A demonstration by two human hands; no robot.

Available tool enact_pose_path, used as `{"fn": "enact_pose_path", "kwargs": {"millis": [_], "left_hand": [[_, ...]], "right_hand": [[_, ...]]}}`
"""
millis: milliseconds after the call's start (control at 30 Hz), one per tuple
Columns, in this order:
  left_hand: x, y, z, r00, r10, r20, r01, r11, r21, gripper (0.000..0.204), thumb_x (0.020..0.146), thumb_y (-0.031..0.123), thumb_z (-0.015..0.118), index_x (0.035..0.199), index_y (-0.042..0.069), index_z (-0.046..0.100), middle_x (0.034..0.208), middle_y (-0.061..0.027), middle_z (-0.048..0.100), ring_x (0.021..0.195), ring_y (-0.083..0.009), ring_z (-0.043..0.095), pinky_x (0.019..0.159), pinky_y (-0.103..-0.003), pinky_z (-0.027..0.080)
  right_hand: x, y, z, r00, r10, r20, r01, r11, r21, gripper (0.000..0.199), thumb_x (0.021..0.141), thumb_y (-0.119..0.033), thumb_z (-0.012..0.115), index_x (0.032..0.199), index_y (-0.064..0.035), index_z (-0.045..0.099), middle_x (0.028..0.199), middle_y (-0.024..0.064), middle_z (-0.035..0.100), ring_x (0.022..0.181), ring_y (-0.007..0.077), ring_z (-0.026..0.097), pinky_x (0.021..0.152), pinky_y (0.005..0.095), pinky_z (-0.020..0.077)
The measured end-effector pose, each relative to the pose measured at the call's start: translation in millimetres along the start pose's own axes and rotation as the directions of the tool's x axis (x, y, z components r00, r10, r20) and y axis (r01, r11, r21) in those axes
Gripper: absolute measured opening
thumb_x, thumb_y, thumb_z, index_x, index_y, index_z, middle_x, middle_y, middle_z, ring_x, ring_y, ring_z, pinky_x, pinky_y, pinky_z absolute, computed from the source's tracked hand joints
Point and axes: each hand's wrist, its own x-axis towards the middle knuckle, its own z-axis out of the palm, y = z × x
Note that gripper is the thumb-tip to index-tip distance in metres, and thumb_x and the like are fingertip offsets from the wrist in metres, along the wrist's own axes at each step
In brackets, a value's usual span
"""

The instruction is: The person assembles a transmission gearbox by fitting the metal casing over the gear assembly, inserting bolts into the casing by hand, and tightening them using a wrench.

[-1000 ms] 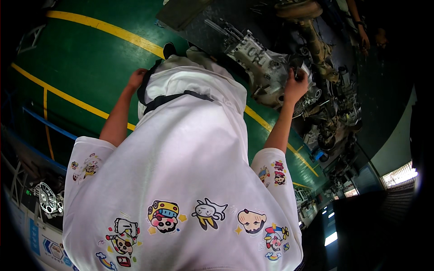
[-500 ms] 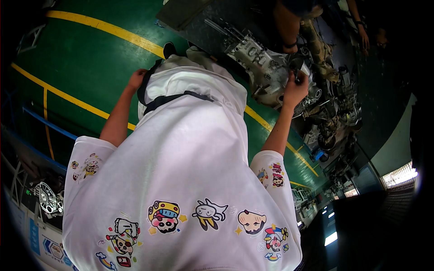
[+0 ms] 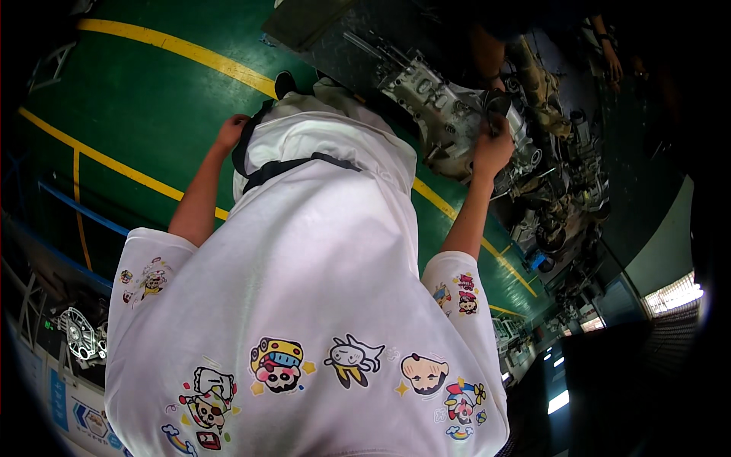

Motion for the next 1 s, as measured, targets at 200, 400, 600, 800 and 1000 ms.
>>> {"fn": "enact_pose_path", "kwargs": {"millis": [200, 400, 600, 800, 1000], "left_hand": [[-3.7, 9.2, 5.2, 1.0, -0.023, -0.003, 0.023, 0.999, -0.031, 0.032, 0.091, 0.025, 0.058, 0.112, 0.002, 0.066, 0.105, -0.0156, 0.07, 0.095, -0.021, 0.065, 0.084, -0.031, 0.049], [-1.1, -5.0, 6.1, 1.0, 0.0, 0.02, 0.0, 1.0, -0.019, 0.033, 0.092, 0.024, 0.057, 0.113, 0.001, 0.066, 0.105, -0.0162, 0.069, 0.094, -0.021, 0.064, 0.084, -0.031, 0.049], [-6.3, 11.5, 16.0, 1.0, -0.005, -0.001, 0.005, 0.999, -0.05, 0.032, 0.092, 0.023, 0.057, 0.114, 0.001, 0.065, 0.103, -0.0152, 0.069, 0.091, -0.0211, 0.065, 0.08, -0.031, 0.05], [-13.4, -0.5, 14.6, 0.998, 0.02, -0.054, -0.027, 0.992, -0.124, 0.03, 0.092, 0.02, 0.054, 0.112, 0.001, 0.064, 0.099, -0.0124, 0.069, 0.078, -0.0167, 0.062, 0.067, -0.03, 0.05], [-26.5, -27.6, 20.2, 0.995, -0.058, -0.084, 0.043, 0.984, -0.172, 0.029, 0.092, 0.021, 0.052, 0.108, 0.001, 0.065, 0.09, -0.0106, 0.069, 0.07, -0.0152, 0.061, 0.064, -0.031, 0.05]], "right_hand": [[-3.1, -16.9, -6.3, 0.999, -0.037, -0.024, 0.037, 0.999, 0.004, 0.032, 0.08, -0.011, 0.069, 0.11, -0.0067, 0.062, 0.099, 0.0169, 0.069, 0.094, 0.0351, 0.066, 0.077, 0.0413, 0.0511], [3.4, -58.4, 2.4, 0.979, -0.101, 0.179, 0.038, 0.945, 0.326, 0.028, 0.083, -0.009, 0.066, 0.111, -0.0061, 0.063, 0.098, 0.0181, 0.069, 0.095, 0.035, 0.067, 0.078, 0.0412, 0.0518], [35.7, -97.2, 38.3, 0.89, -0.172, 0.423, 0.219, 0.974, -0.064, 0.025, 0.088, -0.021, 0.057, 0.111, -0.0161, 0.066, 0.098, 0.0192, 0.068, 0.091, 0.0384, 0.066, 0.077, 0.0472, 0.0526], [53.1, -111.6, 72.3, 0.845, -0.238, 0.479, 0.382, 0.895, -0.229, 0.019, 0.087, -0.023, 0.055, 0.1, -0.0158, 0.067, 0.093, 0.0175, 0.069, 0.089, 0.0401, 0.066, 0.073, 0.0502, 0.0532], [58.2, -117.4, 81.1, 0.823, -0.267, 0.501, 0.454, 0.839, -0.298, 0.015, 0.083, -0.017, 0.055, 0.087, -0.0118, 0.068, 0.089, 0.0154, 0.069, 0.086, 0.039, 0.067, 0.071, 0.0493, 0.0539]]}}
